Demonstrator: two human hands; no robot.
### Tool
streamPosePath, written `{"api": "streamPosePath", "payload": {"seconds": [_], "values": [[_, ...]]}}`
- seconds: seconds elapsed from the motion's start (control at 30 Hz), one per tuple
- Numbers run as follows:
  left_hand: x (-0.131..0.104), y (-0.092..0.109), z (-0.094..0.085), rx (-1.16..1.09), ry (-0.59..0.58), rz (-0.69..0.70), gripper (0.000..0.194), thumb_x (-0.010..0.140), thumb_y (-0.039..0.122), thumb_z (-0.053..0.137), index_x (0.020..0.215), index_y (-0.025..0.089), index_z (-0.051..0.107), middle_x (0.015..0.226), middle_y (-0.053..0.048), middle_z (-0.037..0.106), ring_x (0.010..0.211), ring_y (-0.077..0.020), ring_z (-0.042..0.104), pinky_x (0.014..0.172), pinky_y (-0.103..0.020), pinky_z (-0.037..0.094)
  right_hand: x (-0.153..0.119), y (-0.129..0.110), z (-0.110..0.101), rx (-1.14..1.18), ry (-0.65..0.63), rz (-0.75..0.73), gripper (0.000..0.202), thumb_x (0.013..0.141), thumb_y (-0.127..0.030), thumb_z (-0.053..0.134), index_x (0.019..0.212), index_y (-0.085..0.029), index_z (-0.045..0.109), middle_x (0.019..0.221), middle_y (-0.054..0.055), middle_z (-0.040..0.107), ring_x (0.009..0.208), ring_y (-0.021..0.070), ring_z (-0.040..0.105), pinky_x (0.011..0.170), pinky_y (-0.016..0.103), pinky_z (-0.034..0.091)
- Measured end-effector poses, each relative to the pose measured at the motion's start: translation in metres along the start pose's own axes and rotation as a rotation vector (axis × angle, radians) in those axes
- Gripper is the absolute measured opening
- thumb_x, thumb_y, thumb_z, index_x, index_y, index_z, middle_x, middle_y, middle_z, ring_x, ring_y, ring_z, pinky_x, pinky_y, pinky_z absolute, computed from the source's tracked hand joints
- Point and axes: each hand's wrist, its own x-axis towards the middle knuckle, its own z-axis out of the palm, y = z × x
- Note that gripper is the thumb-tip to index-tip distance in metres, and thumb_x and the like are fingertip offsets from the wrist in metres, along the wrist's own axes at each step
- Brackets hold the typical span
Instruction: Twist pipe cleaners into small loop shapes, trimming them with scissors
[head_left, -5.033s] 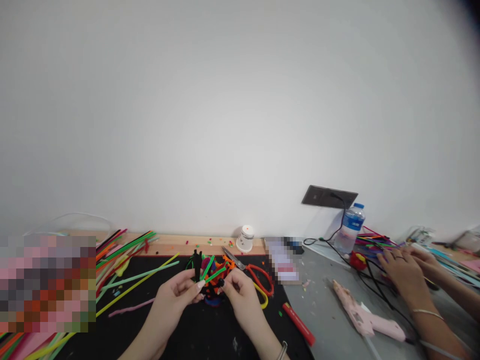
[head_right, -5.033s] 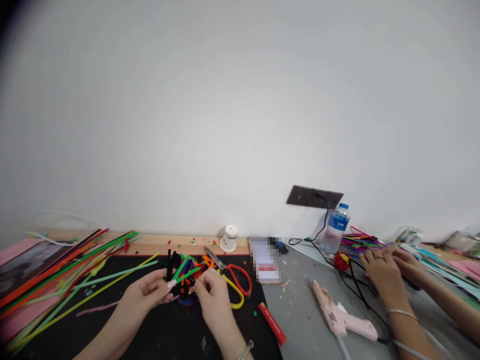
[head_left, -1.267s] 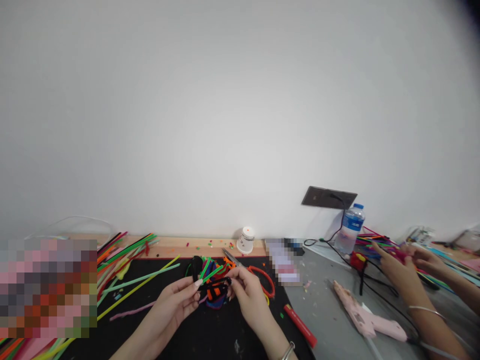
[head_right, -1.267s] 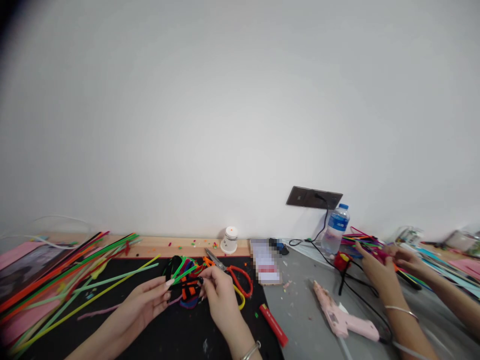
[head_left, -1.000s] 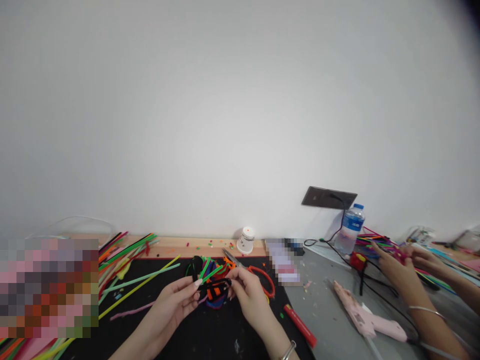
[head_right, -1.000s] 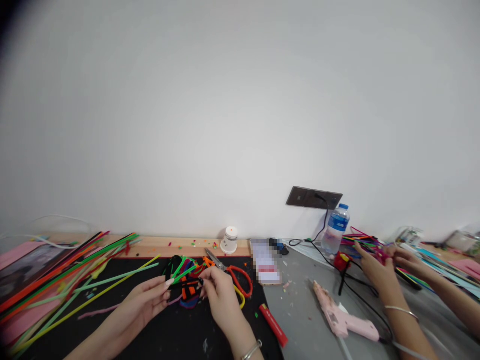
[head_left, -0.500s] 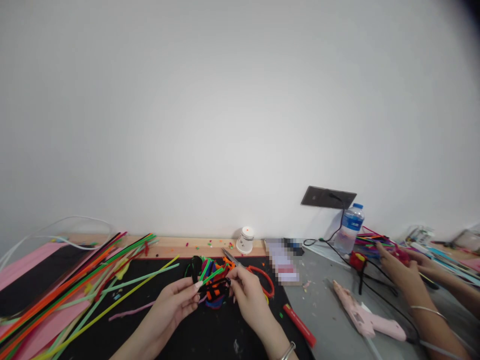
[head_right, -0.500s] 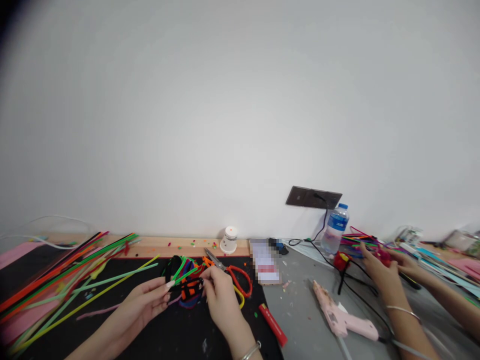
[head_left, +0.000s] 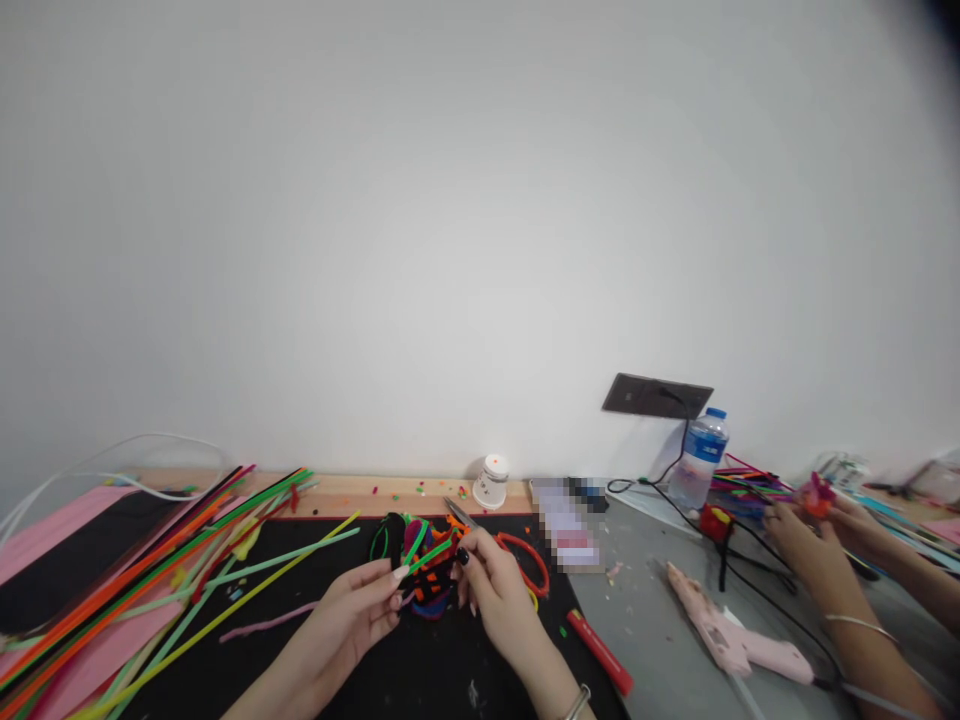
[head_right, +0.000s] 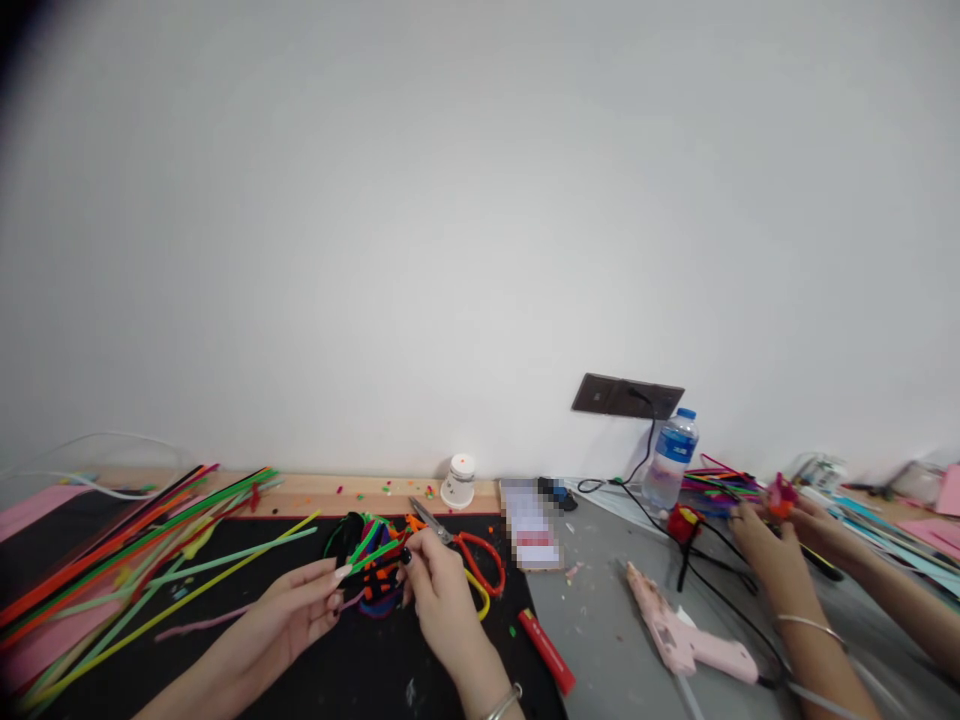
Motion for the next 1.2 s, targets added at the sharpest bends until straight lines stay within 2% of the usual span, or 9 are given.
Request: {"api": "streamPosePath", "payload": {"seconds": [0.1, 0.23, 0.47, 0.63, 0.87, 0.97, 1.03, 1.1, 1.2], "values": [[-0.001, -0.001, -0.003, -0.004, -0.052, -0.019, 0.024, 0.058, 0.014, 0.078, 0.072, 0.015, 0.059, 0.058, 0.001, 0.062, 0.055, -0.0095, 0.059, 0.056, -0.020, 0.048, -0.001, -0.001, 0.001, -0.023, 0.009, 0.004, 0.009, 0.088, -0.021, 0.038, 0.081, -0.021, 0.044, 0.061, -0.003, 0.048, 0.049, 0.0100, 0.044, 0.047, 0.020, 0.033], [-0.001, -0.003, -0.004, -0.002, -0.058, -0.032, 0.025, 0.056, 0.016, 0.079, 0.072, 0.015, 0.060, 0.058, 0.001, 0.062, 0.055, -0.0090, 0.058, 0.057, -0.020, 0.048, -0.002, -0.002, 0.002, -0.066, 0.008, -0.011, 0.012, 0.088, -0.018, 0.036, 0.079, -0.021, 0.042, 0.060, -0.004, 0.045, 0.050, 0.0101, 0.042, 0.050, 0.020, 0.032], [-0.003, -0.003, -0.001, 0.055, -0.095, -0.051, 0.026, 0.054, 0.021, 0.081, 0.068, 0.015, 0.060, 0.059, 0.002, 0.061, 0.054, -0.0081, 0.057, 0.056, -0.019, 0.046, -0.001, -0.003, 0.000, -0.307, 0.110, -0.169, 0.015, 0.084, -0.013, 0.039, 0.071, -0.020, 0.039, 0.064, -0.002, 0.044, 0.059, 0.0123, 0.042, 0.055, 0.022, 0.031], [-0.002, -0.004, 0.000, 0.115, -0.102, -0.006, 0.024, 0.054, 0.021, 0.080, 0.063, 0.015, 0.058, 0.055, 0.005, 0.056, 0.052, -0.0065, 0.054, 0.054, -0.017, 0.045, -0.001, 0.000, 0.001, -0.396, 0.157, -0.242, 0.014, 0.083, -0.011, 0.039, 0.071, -0.020, 0.040, 0.065, -0.001, 0.045, 0.059, 0.0125, 0.042, 0.055, 0.022, 0.031], [-0.002, -0.004, 0.002, 0.224, -0.193, 0.054, 0.019, 0.061, 0.025, 0.076, 0.062, 0.014, 0.060, 0.055, 0.005, 0.052, 0.051, -0.0056, 0.050, 0.053, -0.016, 0.042, -0.003, -0.002, 0.001, -0.406, 0.174, -0.241, 0.016, 0.084, -0.014, 0.037, 0.070, -0.019, 0.041, 0.066, 0.000, 0.045, 0.059, 0.0134, 0.041, 0.055, 0.024, 0.031], [-0.003, -0.001, 0.004, 0.244, -0.184, 0.082, 0.020, 0.059, 0.026, 0.076, 0.062, 0.013, 0.061, 0.054, 0.005, 0.052, 0.049, -0.0054, 0.049, 0.051, -0.016, 0.041, -0.001, -0.001, 0.001, -0.327, 0.176, -0.183, 0.017, 0.084, -0.015, 0.040, 0.067, -0.019, 0.042, 0.063, -0.001, 0.046, 0.058, 0.0131, 0.042, 0.055, 0.024, 0.032], [-0.003, 0.001, 0.005, 0.223, -0.143, 0.126, 0.022, 0.056, 0.027, 0.078, 0.059, 0.013, 0.061, 0.053, 0.005, 0.053, 0.049, -0.0057, 0.049, 0.052, -0.016, 0.042, 0.002, 0.004, 0.002, -0.177, 0.172, -0.096, 0.015, 0.084, -0.020, 0.043, 0.069, -0.020, 0.044, 0.062, -0.002, 0.046, 0.053, 0.0114, 0.042, 0.050, 0.023, 0.032], [-0.002, 0.003, 0.006, 0.187, -0.072, 0.184, 0.025, 0.051, 0.029, 0.080, 0.059, 0.013, 0.062, 0.052, 0.004, 0.055, 0.050, -0.0067, 0.050, 0.053, -0.017, 0.044, 0.005, 0.010, 0.004, 0.068, 0.148, 0.035, 0.014, 0.085, -0.031, 0.044, 0.077, -0.019, 0.046, 0.062, -0.002, 0.048, 0.045, 0.0086, 0.041, 0.041, 0.019, 0.030], [-0.002, 0.003, 0.007, 0.149, 0.013, 0.248, 0.030, 0.046, 0.030, 0.082, 0.066, 0.013, 0.066, 0.053, 0.003, 0.059, 0.052, -0.0086, 0.053, 0.055, -0.019, 0.046, 0.006, 0.015, 0.010, 0.495, 0.010, 0.230, 0.033, 0.083, -0.047, 0.044, 0.086, -0.015, 0.049, 0.063, 0.000, 0.053, 0.040, 0.0074, 0.043, 0.033, 0.016, 0.030]]}}
